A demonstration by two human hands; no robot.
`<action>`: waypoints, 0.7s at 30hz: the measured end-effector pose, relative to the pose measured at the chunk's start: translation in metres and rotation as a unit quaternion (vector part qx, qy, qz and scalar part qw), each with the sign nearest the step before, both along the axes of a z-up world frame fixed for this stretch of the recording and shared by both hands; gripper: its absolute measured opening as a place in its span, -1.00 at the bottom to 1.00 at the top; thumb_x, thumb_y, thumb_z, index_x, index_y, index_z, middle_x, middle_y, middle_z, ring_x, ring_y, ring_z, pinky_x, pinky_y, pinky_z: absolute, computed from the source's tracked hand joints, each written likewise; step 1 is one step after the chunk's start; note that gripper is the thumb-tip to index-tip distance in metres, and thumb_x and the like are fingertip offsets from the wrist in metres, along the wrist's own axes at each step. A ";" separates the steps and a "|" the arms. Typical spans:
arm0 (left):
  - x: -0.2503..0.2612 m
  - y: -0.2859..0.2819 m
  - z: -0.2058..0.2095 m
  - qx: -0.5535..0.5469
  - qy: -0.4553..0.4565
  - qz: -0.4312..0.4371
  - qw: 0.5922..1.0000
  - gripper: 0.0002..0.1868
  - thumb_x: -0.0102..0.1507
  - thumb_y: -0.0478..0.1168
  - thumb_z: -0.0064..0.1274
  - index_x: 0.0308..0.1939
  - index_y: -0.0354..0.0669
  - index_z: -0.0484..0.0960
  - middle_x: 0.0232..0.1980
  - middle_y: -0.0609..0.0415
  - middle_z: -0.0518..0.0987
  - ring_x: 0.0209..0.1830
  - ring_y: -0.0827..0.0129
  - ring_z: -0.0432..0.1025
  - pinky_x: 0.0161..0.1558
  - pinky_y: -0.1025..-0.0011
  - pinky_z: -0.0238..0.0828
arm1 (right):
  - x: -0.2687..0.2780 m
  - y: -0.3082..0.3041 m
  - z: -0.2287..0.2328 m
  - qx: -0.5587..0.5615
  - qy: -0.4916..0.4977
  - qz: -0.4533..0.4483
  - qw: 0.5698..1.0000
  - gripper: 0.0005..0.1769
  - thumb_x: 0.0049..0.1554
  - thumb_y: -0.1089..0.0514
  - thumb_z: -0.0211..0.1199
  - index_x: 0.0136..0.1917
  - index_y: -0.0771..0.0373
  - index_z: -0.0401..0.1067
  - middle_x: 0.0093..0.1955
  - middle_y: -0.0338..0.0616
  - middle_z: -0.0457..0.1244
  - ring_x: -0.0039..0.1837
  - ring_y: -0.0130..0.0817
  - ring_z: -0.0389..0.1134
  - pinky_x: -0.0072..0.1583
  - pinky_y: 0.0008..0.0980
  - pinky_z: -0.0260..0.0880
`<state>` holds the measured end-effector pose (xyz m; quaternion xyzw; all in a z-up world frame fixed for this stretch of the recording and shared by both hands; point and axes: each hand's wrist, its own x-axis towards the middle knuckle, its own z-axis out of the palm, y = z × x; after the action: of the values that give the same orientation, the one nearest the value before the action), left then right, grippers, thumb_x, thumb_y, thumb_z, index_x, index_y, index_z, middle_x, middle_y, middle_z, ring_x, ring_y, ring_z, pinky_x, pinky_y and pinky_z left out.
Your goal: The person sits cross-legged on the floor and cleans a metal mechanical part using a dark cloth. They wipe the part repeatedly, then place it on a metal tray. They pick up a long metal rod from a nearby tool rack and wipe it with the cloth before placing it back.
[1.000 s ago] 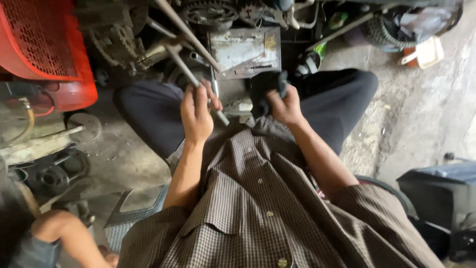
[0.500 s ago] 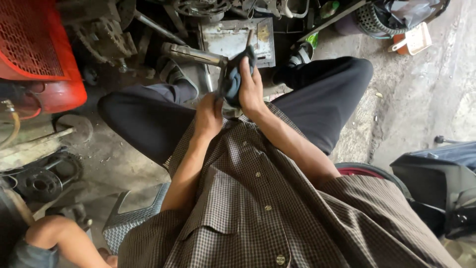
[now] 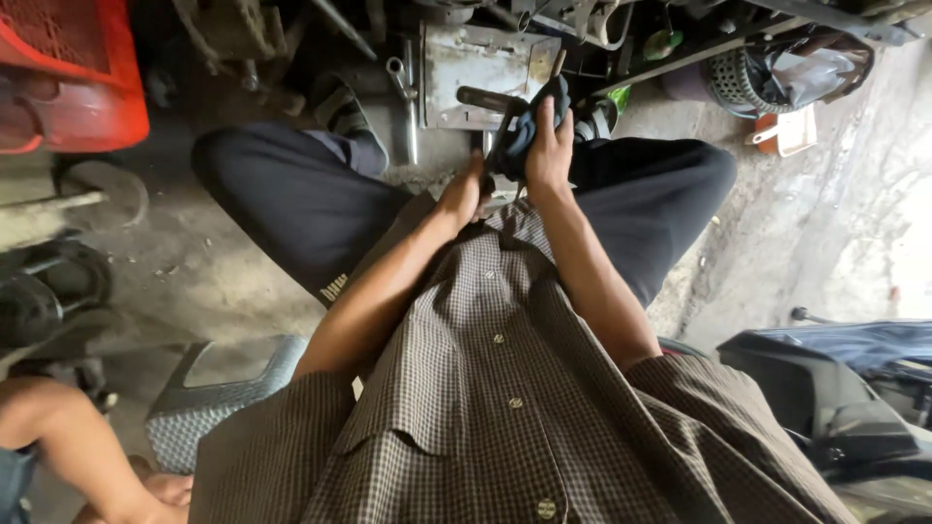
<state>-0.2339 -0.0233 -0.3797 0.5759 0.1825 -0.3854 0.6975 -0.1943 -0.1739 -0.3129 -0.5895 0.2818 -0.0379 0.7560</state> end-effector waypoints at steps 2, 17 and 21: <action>0.012 -0.005 -0.015 0.009 0.017 -0.025 0.999 -0.28 0.42 0.36 -0.56 -0.36 -0.10 0.47 -0.61 0.20 0.33 -0.69 0.48 0.20 -0.62 0.38 0.16 | 0.009 -0.014 -0.017 -0.016 0.048 -0.002 0.999 -0.46 0.24 -0.20 0.08 0.35 0.12 0.21 -0.02 -0.27 0.34 -0.05 -0.48 0.37 -0.06 -0.42 0.45; 0.026 -0.008 -0.061 0.324 -0.027 -0.201 0.924 0.09 0.28 0.56 -0.64 -0.26 -0.41 0.67 -0.16 -0.38 0.63 -0.18 -0.08 0.58 -0.15 0.01 0.51 | 0.025 -0.080 -0.040 -0.422 -0.046 0.177 0.888 -0.61 0.38 -0.06 0.10 0.10 0.35 0.41 -0.15 0.17 0.35 -0.16 -0.17 0.30 -0.04 -0.27 0.36; 0.023 -0.005 -0.048 0.312 -0.016 -0.177 0.933 0.09 0.30 0.53 -0.62 -0.07 -0.48 0.66 -0.03 -0.52 0.61 0.03 -0.24 0.56 0.08 0.03 0.49 | 0.036 -0.066 -0.023 -0.330 -0.028 0.102 0.938 -0.65 0.41 -0.03 0.06 0.14 0.32 0.42 -0.11 0.10 0.29 -0.08 -0.12 0.27 -0.03 -0.22 0.34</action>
<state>-0.2104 -0.0280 -0.4274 0.7938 0.1770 -0.4170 0.4057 -0.1583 -0.2403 -0.3355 -0.8302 0.1703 -0.0683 0.5264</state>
